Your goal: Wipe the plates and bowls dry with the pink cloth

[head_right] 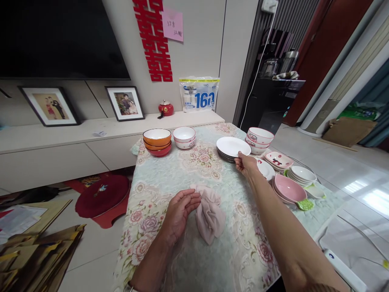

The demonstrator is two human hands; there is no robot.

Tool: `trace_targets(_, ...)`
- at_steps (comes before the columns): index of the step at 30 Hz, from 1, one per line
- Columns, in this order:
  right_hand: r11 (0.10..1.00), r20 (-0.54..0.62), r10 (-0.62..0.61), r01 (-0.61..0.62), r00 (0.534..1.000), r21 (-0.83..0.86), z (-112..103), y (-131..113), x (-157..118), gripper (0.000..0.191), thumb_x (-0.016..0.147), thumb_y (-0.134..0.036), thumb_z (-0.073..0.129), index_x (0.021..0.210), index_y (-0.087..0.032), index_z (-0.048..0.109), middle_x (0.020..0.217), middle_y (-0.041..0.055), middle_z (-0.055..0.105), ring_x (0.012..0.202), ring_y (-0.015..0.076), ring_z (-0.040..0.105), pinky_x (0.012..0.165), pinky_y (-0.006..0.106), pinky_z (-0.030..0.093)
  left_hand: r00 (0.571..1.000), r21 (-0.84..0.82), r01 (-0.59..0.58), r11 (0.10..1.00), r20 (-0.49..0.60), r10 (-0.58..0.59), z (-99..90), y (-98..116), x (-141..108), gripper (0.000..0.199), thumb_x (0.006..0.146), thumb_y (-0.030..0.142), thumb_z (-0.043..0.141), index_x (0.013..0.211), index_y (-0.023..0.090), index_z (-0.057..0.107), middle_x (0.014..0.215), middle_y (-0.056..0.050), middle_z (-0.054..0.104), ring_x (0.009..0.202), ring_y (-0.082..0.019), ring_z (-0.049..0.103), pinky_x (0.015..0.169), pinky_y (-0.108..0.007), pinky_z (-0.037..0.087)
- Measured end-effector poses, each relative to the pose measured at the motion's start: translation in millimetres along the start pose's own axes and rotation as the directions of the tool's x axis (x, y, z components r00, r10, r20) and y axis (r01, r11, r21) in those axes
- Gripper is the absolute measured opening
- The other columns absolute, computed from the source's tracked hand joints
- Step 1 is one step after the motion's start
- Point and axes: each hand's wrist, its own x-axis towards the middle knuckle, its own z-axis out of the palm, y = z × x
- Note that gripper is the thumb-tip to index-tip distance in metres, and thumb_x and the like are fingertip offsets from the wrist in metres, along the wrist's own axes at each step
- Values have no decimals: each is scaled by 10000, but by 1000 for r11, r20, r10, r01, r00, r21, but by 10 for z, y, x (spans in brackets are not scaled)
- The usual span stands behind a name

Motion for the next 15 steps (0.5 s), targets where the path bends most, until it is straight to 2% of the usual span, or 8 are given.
trace_targets(3, 1000, 69, -9, 9, 998, -9, 67, 87, -131, 293, 1001, -260, 473, 726, -167, 506, 457, -36, 548, 324, 52, 433, 340, 139, 403, 1000, 2, 0, 1000, -3, 0, 5, 8, 4, 282, 709, 242, 704, 957, 115, 663, 918, -138, 734, 803, -196, 713, 815, -331, 547)
trace_targets(7, 997, 253, -63, 74, 965, -33, 295, 376, -482, 159, 856, -165, 625, 722, -163, 537, 507, -24, 588, 344, 57, 440, 325, 147, 344, 1000, 4, 4, 1000, -7, -4, 23, 18, -1, 280, 696, 238, 708, 943, 117, 662, 911, -139, 734, 787, -195, 709, 812, -337, 544)
trace_targets(10, 987, 384, -111, 147, 917, -64, 488, 672, -746, 78, 752, -129, 647, 743, -165, 578, 530, -23, 620, 349, 76, 451, 333, 176, 336, 1000, -9, -4, 1000, -13, 4, 43, 29, -17, 282, 682, 240, 719, 929, 118, 657, 897, -136, 735, 768, -193, 704, 801, -341, 539)
trace_targets(13, 970, 490, -144, 220, 860, -100, 582, 964, -880, 69, 724, -206, 656, 735, -179, 594, 535, -33, 621, 362, 86, 449, 368, 200, 342, 999, -23, -44, 999, -26, 43, 58, 40, -33, 295, 688, 266, 722, 933, 117, 652, 876, -129, 737, 731, -182, 693, 770, -335, 531)
trace_targets(15, 883, 578, -270, 438, 770, -170, 577, 1124, -891, 78, 740, -263, 626, 741, -193, 591, 533, -49, 597, 412, 95, 473, 431, 208, 368, 995, -18, -87, 996, -57, 86, 64, 49, -41, 301, 697, 277, 710, 941, 112, 648, 855, -122, 737, 692, -170, 680, 732, -324, 523)
